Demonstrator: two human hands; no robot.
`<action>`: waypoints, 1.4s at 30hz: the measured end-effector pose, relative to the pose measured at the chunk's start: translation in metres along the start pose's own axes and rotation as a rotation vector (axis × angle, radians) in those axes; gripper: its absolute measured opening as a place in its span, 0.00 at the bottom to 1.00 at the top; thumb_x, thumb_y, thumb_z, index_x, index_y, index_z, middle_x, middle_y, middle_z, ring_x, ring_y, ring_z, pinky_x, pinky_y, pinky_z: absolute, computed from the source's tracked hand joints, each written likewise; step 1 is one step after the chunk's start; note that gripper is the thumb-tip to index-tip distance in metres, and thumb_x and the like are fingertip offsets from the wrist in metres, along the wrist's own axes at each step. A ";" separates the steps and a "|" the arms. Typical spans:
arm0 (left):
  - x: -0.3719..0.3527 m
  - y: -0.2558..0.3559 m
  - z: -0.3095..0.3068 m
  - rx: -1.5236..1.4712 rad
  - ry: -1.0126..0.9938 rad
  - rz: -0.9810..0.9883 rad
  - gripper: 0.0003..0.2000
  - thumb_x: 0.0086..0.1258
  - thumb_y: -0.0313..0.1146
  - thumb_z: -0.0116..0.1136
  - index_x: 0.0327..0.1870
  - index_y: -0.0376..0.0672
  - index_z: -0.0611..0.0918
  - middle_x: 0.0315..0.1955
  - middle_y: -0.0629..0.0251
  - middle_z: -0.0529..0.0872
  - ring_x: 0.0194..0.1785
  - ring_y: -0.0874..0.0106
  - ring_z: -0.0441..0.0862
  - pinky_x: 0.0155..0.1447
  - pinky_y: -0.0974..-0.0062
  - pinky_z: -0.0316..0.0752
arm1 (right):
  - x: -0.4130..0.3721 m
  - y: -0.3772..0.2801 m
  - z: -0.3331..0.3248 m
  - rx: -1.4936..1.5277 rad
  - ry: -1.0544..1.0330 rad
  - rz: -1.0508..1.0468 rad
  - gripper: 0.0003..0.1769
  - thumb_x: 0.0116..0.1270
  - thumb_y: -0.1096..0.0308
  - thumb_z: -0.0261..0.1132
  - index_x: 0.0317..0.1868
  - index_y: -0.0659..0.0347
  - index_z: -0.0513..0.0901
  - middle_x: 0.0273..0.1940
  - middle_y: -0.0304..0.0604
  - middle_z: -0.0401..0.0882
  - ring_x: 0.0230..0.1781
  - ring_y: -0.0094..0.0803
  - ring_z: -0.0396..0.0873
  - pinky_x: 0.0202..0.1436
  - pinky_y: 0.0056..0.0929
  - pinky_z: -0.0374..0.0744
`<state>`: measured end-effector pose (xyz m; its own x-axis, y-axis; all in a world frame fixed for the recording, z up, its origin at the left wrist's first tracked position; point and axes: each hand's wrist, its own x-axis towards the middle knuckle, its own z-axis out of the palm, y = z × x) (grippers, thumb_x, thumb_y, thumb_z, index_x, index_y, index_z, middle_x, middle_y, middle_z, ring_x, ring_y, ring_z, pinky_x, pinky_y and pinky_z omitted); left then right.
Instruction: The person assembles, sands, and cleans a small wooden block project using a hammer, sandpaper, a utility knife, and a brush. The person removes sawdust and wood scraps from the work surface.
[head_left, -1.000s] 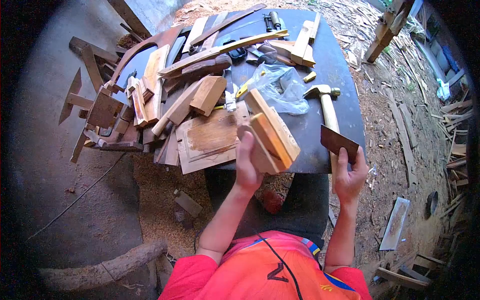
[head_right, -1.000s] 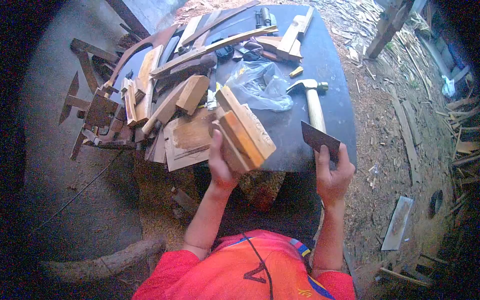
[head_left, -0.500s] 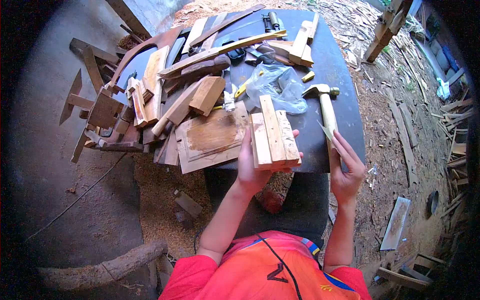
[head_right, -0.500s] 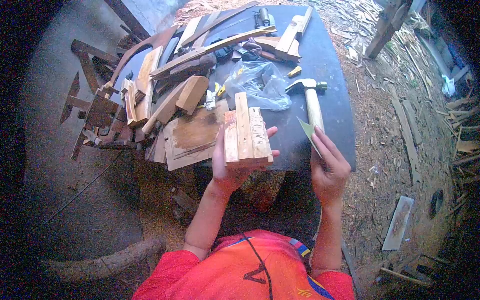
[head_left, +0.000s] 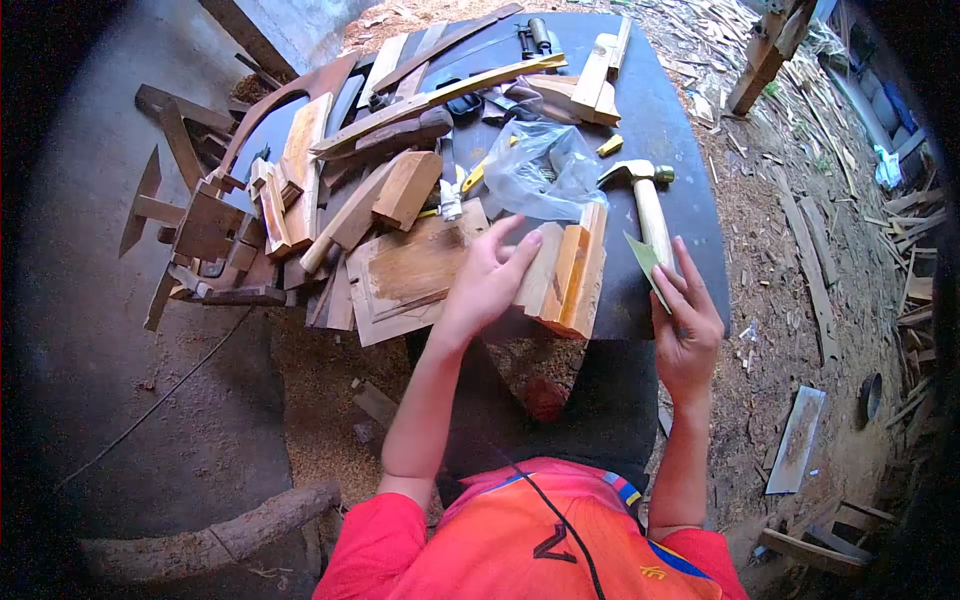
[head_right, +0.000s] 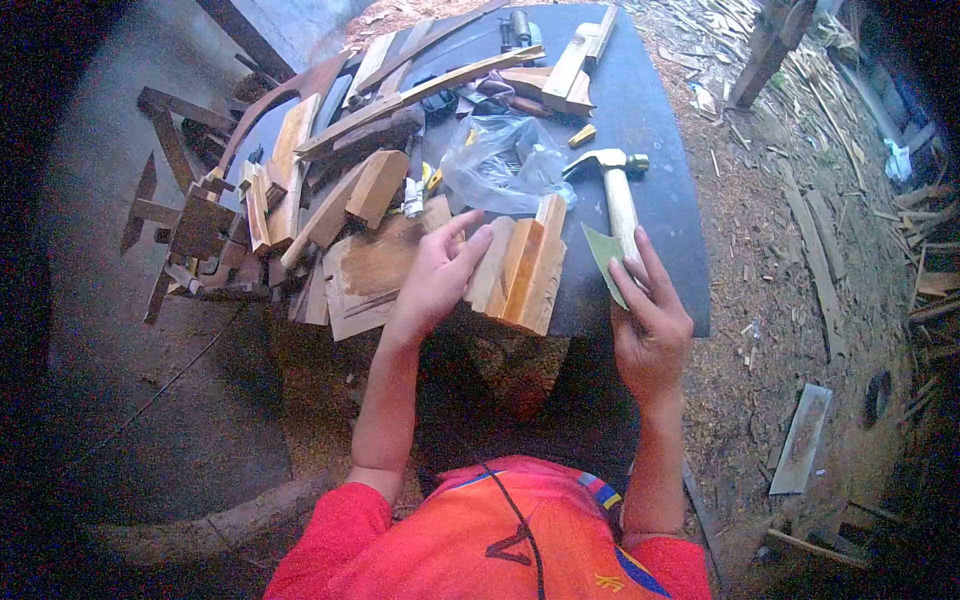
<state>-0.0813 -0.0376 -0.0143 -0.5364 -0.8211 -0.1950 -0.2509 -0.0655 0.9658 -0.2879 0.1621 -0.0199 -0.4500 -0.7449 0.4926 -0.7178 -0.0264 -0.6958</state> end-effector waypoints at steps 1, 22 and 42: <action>0.002 0.004 -0.003 0.074 0.019 -0.028 0.30 0.89 0.43 0.66 0.81 0.30 0.78 0.53 0.56 0.96 0.50 0.77 0.91 0.57 0.74 0.85 | 0.000 0.000 0.000 0.002 0.002 -0.003 0.28 0.69 0.86 0.71 0.68 0.59 0.93 0.82 0.55 0.79 0.70 0.49 0.90 0.73 0.42 0.88; -0.057 -0.029 0.035 0.458 0.295 0.607 0.61 0.54 0.33 0.86 0.91 0.36 0.61 0.75 0.43 0.81 0.78 0.49 0.81 0.84 0.53 0.75 | 0.001 -0.005 -0.002 0.002 -0.006 0.019 0.20 0.78 0.80 0.70 0.67 0.63 0.91 0.72 0.52 0.89 0.71 0.51 0.90 0.73 0.42 0.86; -0.056 -0.055 0.034 0.196 0.425 0.536 0.68 0.54 0.44 0.95 0.93 0.39 0.56 0.67 0.49 0.91 0.70 0.53 0.90 0.77 0.56 0.82 | 0.032 -0.057 0.044 -0.221 -0.626 -0.588 0.28 0.74 0.77 0.62 0.74 0.67 0.83 0.79 0.55 0.82 0.81 0.49 0.80 0.91 0.55 0.70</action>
<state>-0.0644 0.0313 -0.0619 -0.2755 -0.8644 0.4206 -0.2025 0.4799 0.8536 -0.2383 0.1107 0.0121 0.3508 -0.8810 0.3174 -0.8566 -0.4388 -0.2713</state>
